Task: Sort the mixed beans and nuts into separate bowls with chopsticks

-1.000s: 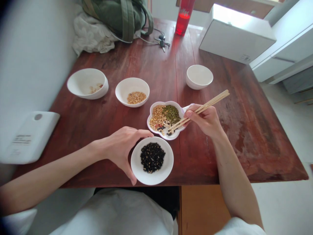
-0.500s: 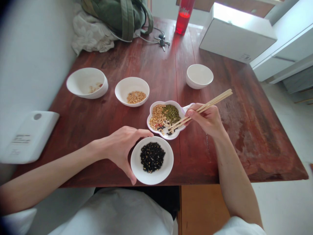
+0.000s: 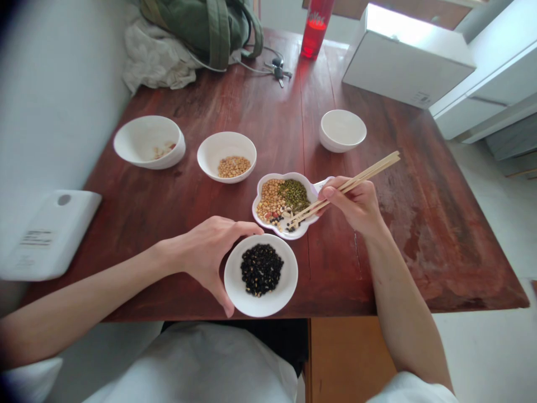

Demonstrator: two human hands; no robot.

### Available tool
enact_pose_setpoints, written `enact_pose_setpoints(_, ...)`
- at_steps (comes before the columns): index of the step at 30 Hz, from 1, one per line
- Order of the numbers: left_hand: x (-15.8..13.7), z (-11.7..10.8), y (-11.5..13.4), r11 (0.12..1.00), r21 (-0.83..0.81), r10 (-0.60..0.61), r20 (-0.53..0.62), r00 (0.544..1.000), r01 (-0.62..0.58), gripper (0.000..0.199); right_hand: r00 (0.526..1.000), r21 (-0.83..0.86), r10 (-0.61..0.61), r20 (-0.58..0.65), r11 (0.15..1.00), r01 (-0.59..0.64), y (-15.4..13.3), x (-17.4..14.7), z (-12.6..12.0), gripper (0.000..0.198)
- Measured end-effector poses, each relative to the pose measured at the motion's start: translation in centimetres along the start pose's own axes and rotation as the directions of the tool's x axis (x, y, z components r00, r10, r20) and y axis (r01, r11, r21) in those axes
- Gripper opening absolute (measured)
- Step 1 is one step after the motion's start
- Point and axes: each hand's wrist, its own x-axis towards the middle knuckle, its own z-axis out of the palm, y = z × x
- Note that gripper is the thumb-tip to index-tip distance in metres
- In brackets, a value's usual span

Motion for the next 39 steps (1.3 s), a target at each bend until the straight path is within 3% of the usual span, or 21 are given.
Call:
enact_pose_setpoints(4, 0.0, 0.0, 0.0, 1.0, -0.005, -0.007, -0.004, 1.0, 0.007, 0.131, 0.998, 0.172, -0.064, -0.014, 0.983, 0.066, -1.0, -0.2, 0.7, 0.02)
enact_pose_setpoints(10, 0.0, 0.1, -0.1, 1.0, -0.02, -0.002, -0.014, 1.0, 0.001, 0.13, 0.99, 0.274, -0.095, 0.109, 0.96, 0.062, -1.9, -0.6, 1.2, 0.019)
enact_pose_setpoints(15, 0.0, 0.1, -0.2, 1.0, -0.023, -0.007, -0.011, 1.0, 0.006, 0.131, 1.0, 0.142, -0.02, 0.019, 0.99, 0.017, -1.4, -0.3, 0.1, 0.015)
enact_pose_setpoints(21, 0.1, 0.1, -0.1, 1.0, -0.017, -0.018, -0.011, 1.0, 0.018, 0.13, 0.995, -0.035, 0.092, 0.044, 0.995, -0.091, -0.6, -0.3, -0.1, 0.016)
enact_pose_setpoints(39, 0.1, 0.0, 0.0, 1.0, -0.023, -0.017, 0.002, 1.0, 0.017, 0.128, 0.994, -0.029, 0.071, 0.08, 0.997, -0.069, -0.2, -0.2, 0.3, 0.019)
